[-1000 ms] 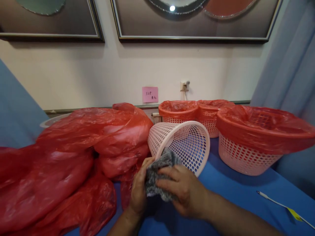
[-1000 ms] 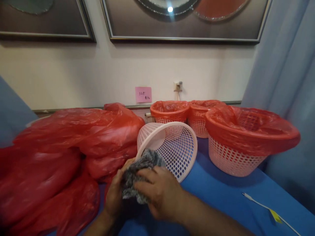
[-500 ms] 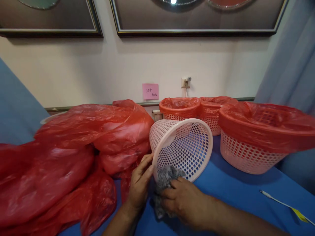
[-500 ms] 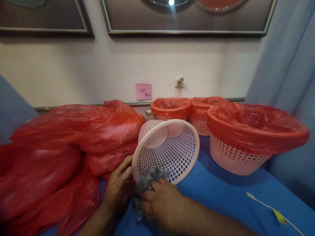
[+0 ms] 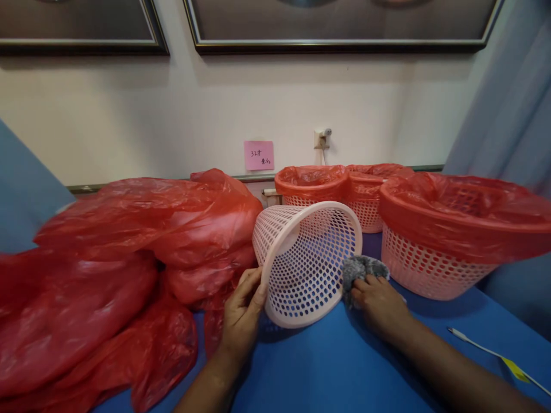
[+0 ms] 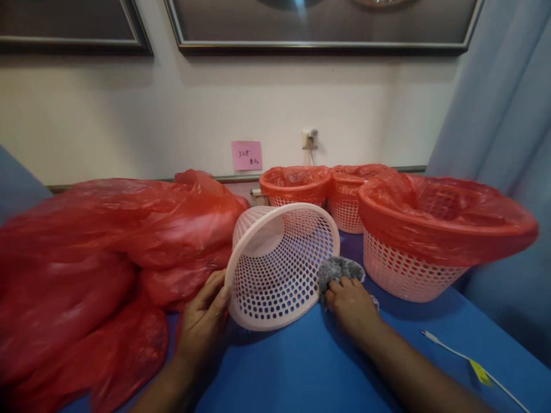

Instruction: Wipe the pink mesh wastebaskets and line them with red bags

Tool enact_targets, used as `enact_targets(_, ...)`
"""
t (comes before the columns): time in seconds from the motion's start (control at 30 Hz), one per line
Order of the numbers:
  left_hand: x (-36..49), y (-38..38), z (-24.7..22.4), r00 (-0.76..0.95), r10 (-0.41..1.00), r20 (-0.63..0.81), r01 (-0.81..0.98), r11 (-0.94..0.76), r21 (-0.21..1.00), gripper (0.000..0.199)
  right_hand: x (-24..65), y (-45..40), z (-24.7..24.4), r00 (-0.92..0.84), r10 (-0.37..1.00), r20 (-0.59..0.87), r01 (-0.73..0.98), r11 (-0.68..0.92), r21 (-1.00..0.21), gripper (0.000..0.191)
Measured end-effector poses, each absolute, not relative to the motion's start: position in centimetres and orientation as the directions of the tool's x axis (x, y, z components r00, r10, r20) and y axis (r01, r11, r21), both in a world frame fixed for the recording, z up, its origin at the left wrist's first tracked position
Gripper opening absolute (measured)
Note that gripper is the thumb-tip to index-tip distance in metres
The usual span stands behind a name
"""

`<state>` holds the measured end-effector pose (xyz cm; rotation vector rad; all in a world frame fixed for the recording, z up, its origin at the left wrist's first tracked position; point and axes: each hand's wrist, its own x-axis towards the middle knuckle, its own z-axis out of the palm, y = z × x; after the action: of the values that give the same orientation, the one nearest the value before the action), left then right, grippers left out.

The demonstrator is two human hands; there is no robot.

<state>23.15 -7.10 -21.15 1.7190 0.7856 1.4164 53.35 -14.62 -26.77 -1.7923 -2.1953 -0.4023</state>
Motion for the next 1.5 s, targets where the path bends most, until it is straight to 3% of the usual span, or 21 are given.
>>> enact_targets(0.13,23.4,-7.5,-20.5,0.204,0.819,0.536,0.024,-0.551,0.834,0.032,54.6,-14.1,-26.9,-0.060,0.881,0.469,0.997,0.031,0.069,0.044)
enact_targets(0.27,23.3,-7.6,-20.6,0.196,0.815,0.545,0.065,-0.566,0.822,0.033,51.7,-13.6,-27.0,0.017,0.901,0.434,0.998,0.012,-0.065,0.061)
enact_targets(0.33,23.3,-7.5,-20.7,0.193,0.819,0.541,0.074,-0.562,0.824,0.032,49.0,-13.7,-27.1,0.003,0.945,0.328,0.973,0.074,-0.221,0.062)
enact_targets(0.4,23.4,-7.5,-20.9,0.192,0.824,0.533,0.064,-0.553,0.831,0.031,45.9,-14.2,-27.0,-0.066,0.963,0.263,0.864,0.187,-0.467,0.068)
enact_targets(0.47,23.4,-7.5,-20.9,0.190,0.825,0.532,0.053,-0.550,0.834,0.030,43.1,-14.6,-26.5,-0.115,0.956,0.270,0.610,0.282,-0.740,0.072)
enact_targets(0.53,23.4,-7.5,-20.9,0.191,0.821,0.538,0.045,-0.555,0.831,0.030,40.9,-14.7,-25.9,-0.100,0.939,0.329,0.329,0.344,-0.880,0.071)
enact_targets(0.63,23.2,-7.4,-21.0,0.185,0.816,0.548,0.031,-0.562,0.827,0.027,39.9,-13.9,-25.4,-0.116,0.885,0.451,0.229,0.466,-0.855,0.074)
enact_targets(0.73,23.1,-7.2,-21.2,0.167,0.814,0.556,0.027,-0.568,0.823,0.026,42.2,-12.1,-25.6,-0.269,0.881,0.389,0.435,0.471,-0.767,0.067)
enact_targets(0.83,23.2,-7.4,-21.3,0.185,0.810,0.557,0.039,-0.572,0.819,0.028,46.0,-10.5,-25.8,-0.182,0.959,0.215,0.765,0.276,-0.583,0.052)
enact_targets(0.9,23.5,-7.6,-21.3,0.213,0.807,0.551,0.034,-0.570,0.821,0.028,47.9,-9.9,-25.8,-0.017,0.980,0.200,0.903,0.101,-0.418,0.046)
enact_targets(0.97,23.8,-7.8,-21.4,0.230,0.805,0.547,0.025,-0.567,0.823,0.028,48.5,-10.0,-25.7,0.104,0.968,0.228,0.942,-0.022,-0.336,0.046)
enact_targets(1.03,23.8,-7.9,-21.4,0.226,0.805,0.548,0.027,-0.568,0.823,0.027,47.7,-10.6,-25.9,0.097,0.967,0.237,0.918,0.005,-0.396,0.052)
enact_targets(1.1,23.7,-7.8,-21.4,0.201,0.805,0.559,0.037,-0.576,0.817,0.026,46.0,-11.2,-26.3,-0.022,0.972,0.234,0.787,0.161,-0.595,0.061)
enact_targets(1.17,23.5,-7.8,-21.3,0.176,0.806,0.564,0.051,-0.580,0.813,0.025,44.3,-11.7,-26.8,-0.132,0.965,0.225,0.490,0.261,-0.832,0.064)
enact_targets(1.23,23.5,-7.8,-21.4,0.157,0.818,0.553,0.059,-0.567,0.822,0.027,43.3,-11.6,-27.2,-0.163,0.971,0.176,0.157,0.202,-0.967,0.063)
enact_targets(1.33,23.9,-8.0,-21.9,0.087,0.864,0.497,0.005,-0.499,0.867,0.034,43.4,-10.8,-27.8,-0.111,0.989,0.093,-0.080,0.085,-0.993,0.058)
enact_targets(1.4,24.2,-8.1,-22.1,0.089,0.884,0.459,-0.011,-0.460,0.888,0.028,44.4,-10.0,-28.2,-0.032,0.996,0.085,-0.079,0.082,-0.993,0.053)
enact_targets(1.5,24.6,-8.4,-22.2,0.278,0.866,0.415,0.143,-0.465,0.874,0.028,46.2,-9.1,-28.6,0.045,0.994,0.099,-0.039,0.101,-0.994,0.050)
